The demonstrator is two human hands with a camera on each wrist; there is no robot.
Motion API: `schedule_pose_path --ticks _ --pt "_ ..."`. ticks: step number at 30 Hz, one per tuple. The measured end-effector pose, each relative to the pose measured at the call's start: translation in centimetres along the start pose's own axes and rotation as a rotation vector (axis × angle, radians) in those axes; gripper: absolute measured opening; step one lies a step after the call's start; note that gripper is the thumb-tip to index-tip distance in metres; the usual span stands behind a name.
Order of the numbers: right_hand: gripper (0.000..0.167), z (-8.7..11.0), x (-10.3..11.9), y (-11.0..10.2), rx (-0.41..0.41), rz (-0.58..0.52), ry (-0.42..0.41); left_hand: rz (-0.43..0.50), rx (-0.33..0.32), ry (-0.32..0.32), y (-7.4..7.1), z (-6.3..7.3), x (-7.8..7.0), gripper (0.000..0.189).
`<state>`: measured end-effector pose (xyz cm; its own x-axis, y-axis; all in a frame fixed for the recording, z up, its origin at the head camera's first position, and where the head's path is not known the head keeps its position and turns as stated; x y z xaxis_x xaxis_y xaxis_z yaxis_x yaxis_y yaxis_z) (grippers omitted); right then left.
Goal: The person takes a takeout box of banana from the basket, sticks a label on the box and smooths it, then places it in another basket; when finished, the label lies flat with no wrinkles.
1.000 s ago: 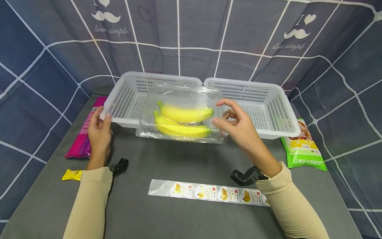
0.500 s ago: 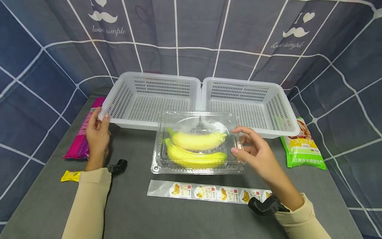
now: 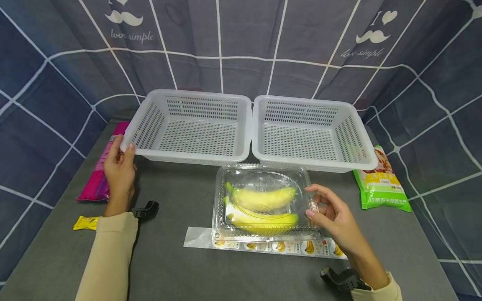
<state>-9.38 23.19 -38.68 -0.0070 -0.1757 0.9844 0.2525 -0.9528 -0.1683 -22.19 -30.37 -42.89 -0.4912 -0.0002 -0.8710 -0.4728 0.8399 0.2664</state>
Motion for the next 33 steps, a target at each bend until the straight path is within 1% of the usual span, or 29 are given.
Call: schedule_pose_path --ticks 5,9,12,16,20,23,25,28,33 --pt "0.052 0.6 -2.0 -0.4 -0.003 0.027 0.037 0.005 0.019 0.006 0.0 0.0 0.0 0.052" --pt "0.051 0.6 -3.2 -0.9 -0.024 0.034 0.036 -0.013 0.017 0.009 -0.1 0.1 0.1 0.053" --pt "0.050 0.4 -3.8 -1.5 -0.039 0.039 0.027 -0.019 0.015 0.024 -0.1 0.2 0.2 0.052" --pt "0.050 0.0 -4.3 -2.2 -0.052 0.060 0.017 -0.016 0.021 0.029 0.2 0.5 0.3 0.051" --pt "0.050 -0.6 -4.8 -2.5 -0.079 0.082 0.024 -0.018 0.015 0.029 0.3 0.7 0.3 0.052" --pt "0.051 -0.9 -5.3 -2.5 -0.102 0.064 0.021 -0.008 0.015 0.025 0.2 0.7 0.3 0.053" --pt "0.053 -1.0 -5.5 -2.4 -0.104 0.037 -0.002 0.001 0.017 0.018 0.1 0.5 0.3 0.053" --pt "0.053 -1.2 -5.9 -2.0 -0.110 0.002 -0.037 -0.046 0.029 0.028 -0.1 0.2 0.0 0.052" --pt "0.052 -1.4 -6.0 -1.5 -0.147 -0.034 -0.076 -0.176 0.070 0.036 -0.4 -0.3 -0.5 0.053"
Point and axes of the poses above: each hand's wrist, its own z-axis away from the middle knuckle, its own y-axis out of the palm, x = y × z, the point moved 5 cm from there along -z, towards the middle knuckle, and after that the axes turned 14 degrees about y, right-handed, at the moved point
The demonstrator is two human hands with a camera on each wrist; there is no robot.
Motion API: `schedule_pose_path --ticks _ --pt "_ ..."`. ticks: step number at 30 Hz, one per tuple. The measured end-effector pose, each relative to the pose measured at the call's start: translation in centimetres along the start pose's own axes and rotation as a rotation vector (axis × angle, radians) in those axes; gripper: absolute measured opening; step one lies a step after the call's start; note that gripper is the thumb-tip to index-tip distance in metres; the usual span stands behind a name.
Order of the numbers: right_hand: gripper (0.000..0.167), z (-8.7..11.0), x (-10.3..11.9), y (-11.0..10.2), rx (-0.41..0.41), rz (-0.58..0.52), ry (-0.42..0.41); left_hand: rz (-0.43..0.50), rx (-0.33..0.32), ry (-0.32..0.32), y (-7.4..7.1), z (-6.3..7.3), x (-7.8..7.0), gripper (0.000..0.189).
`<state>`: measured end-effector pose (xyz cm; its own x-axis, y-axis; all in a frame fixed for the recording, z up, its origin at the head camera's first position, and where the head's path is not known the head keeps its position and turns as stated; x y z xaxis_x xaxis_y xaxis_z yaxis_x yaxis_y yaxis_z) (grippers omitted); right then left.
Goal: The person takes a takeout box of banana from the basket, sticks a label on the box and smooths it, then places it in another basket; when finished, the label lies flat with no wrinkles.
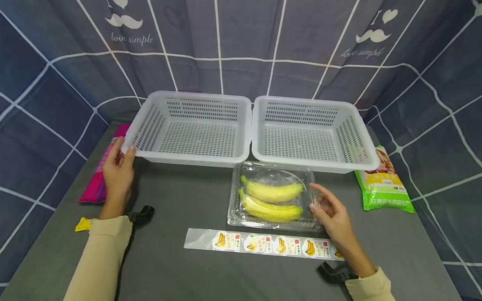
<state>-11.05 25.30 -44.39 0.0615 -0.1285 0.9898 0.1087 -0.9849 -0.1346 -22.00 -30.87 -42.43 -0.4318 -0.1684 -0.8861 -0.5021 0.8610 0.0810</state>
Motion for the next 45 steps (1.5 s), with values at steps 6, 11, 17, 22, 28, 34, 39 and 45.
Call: schedule_pose_path --ticks 6,11,17,22,28,34,39,45 --pt "0.053 -0.1 -0.1 0.3 -0.035 -0.023 -0.018 -0.221 0.067 0.021 -0.1 0.0 -1.6 0.050" --pt "0.054 -0.1 -0.6 0.3 -0.025 -0.021 -0.013 -0.431 0.102 0.097 -0.9 0.0 -2.8 0.047" --pt "0.053 -0.2 -0.4 0.0 -0.047 -0.010 -0.020 -0.566 0.144 0.248 -0.6 1.6 -4.7 0.041" --pt "0.052 -0.2 -0.1 0.0 -0.038 -0.018 -0.035 -0.513 0.268 0.406 2.1 4.4 -7.5 0.034" --pt "0.052 -0.2 -0.2 -0.1 -0.034 -0.023 -0.029 -0.431 0.569 0.501 6.5 7.5 -8.8 0.028" --pt "0.053 0.0 -0.6 0.0 -0.024 -0.004 -0.016 -0.417 0.949 0.475 9.8 11.6 -7.6 0.019" --pt "0.054 -0.1 -0.6 0.1 -0.007 -0.004 -0.038 -0.441 1.206 0.381 11.2 14.6 -6.2 0.009" --pt "0.053 -0.1 -0.5 0.0 0.003 -0.019 -0.064 -0.351 1.409 0.311 11.9 17.1 -6.2 0.021"
Point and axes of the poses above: each hand's wrist, its own z-axis away from the middle knuckle, its own y-axis out of the palm, x = y × z, the point moved 5 cm from there along -z, towards the middle knuckle, and after that the axes turned 14 degrees about y, right-handed, at the moved point
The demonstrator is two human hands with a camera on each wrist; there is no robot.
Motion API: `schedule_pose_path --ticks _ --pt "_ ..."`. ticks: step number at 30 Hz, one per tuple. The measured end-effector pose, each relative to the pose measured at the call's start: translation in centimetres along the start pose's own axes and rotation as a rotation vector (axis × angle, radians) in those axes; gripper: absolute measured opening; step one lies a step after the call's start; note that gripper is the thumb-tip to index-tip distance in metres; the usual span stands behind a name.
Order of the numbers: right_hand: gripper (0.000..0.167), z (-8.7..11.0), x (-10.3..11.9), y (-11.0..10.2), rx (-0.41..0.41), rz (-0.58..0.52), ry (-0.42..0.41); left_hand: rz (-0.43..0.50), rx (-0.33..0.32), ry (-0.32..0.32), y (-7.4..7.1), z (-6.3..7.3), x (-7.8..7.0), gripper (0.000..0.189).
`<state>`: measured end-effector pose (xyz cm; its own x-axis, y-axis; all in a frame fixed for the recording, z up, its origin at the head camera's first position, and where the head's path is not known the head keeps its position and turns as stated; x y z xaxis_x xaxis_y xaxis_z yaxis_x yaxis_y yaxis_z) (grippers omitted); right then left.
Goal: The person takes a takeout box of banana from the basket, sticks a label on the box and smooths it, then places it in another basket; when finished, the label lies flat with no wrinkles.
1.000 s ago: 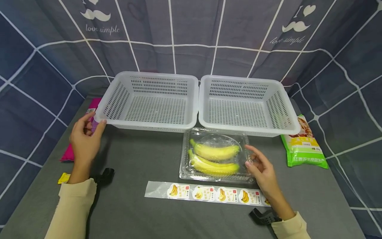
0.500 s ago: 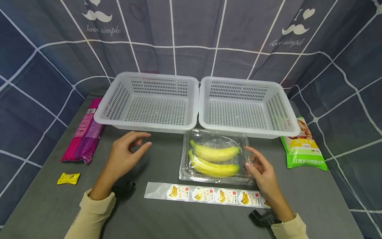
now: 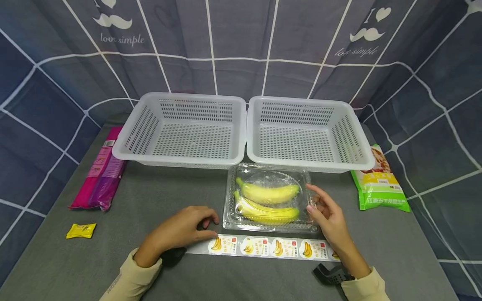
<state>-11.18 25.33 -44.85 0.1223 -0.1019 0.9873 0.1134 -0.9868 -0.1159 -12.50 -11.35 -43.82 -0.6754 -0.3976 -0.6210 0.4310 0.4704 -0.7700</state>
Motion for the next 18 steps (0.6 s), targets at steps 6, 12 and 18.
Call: schedule_pose_path --ticks 6,12,18 --pt "0.053 0.0 0.0 0.0 -0.008 0.008 0.015 0.043 0.043 -0.014 0.9 0.2 -0.9 0.031" --pt "0.053 0.0 0.0 -0.1 -0.024 0.011 -0.004 0.077 0.034 -0.007 1.3 0.0 -0.9 0.027" --pt "0.055 0.0 0.1 0.0 -0.024 0.019 -0.005 0.110 0.039 0.002 1.4 -0.1 -0.8 0.024"
Point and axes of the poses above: each hand's wrist, its own z-axis away from the middle knuckle, its own y-axis out of the palm, x = y × z, the point moved 5 cm from there along -z, towards the middle knuckle, and after that the axes turned 14 degrees about y, right-handed, at the moved point
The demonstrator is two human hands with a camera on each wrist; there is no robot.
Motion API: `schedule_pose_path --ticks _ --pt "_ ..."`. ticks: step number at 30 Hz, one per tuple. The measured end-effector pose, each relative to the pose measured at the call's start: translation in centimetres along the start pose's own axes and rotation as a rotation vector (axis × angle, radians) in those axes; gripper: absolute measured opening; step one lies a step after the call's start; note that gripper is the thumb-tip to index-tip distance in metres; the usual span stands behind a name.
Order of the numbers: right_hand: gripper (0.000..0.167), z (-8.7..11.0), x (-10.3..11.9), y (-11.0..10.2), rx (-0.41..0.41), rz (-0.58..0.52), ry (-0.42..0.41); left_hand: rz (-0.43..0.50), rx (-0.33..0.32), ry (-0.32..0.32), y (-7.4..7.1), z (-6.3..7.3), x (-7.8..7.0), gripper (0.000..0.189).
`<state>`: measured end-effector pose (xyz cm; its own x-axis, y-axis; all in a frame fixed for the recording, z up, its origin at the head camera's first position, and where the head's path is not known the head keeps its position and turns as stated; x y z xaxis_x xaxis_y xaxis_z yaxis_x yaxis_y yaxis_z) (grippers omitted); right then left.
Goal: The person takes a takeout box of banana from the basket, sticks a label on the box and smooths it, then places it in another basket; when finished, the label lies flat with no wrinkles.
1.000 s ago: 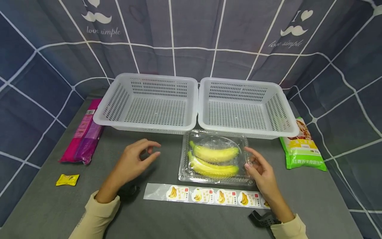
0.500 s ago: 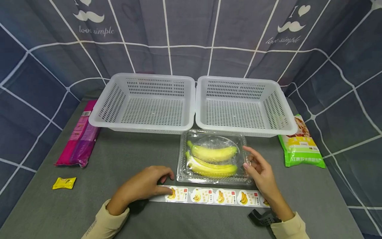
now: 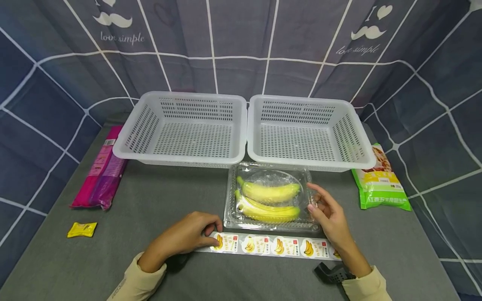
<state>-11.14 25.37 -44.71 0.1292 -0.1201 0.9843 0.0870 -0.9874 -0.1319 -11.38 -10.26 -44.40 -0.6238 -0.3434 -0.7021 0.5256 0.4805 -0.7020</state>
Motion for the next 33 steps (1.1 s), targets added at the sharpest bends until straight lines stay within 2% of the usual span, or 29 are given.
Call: schedule_pose_path --ticks 11,24,29,33 --pt "0.053 0.01 -0.15 -0.14 0.005 0.019 0.025 0.001 0.013 0.007 0.11 -0.08 -0.19 0.021" --pt "0.051 0.09 -0.65 0.06 -0.009 -0.064 -0.050 0.007 0.012 0.002 0.08 0.18 -0.08 0.026" --pt "0.052 0.06 -0.57 0.22 -0.012 -0.117 -0.127 0.016 0.000 0.035 -0.09 0.26 -0.04 0.024" --pt "0.053 0.08 -0.63 0.29 -0.021 -0.120 -0.159 0.039 -0.024 0.060 -0.33 0.32 -0.04 0.020"
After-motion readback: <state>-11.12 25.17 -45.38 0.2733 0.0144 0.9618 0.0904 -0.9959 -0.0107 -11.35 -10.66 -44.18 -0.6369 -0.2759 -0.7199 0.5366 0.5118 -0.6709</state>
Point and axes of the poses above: each hand's wrist, its own z-axis away from the middle knuckle, its own y-axis out of the palm, x = y × z, the point moved 5 cm from there along -z, towards the middle knuckle, and after that the axes turned 14 degrees about y, right-handed, at the moved point
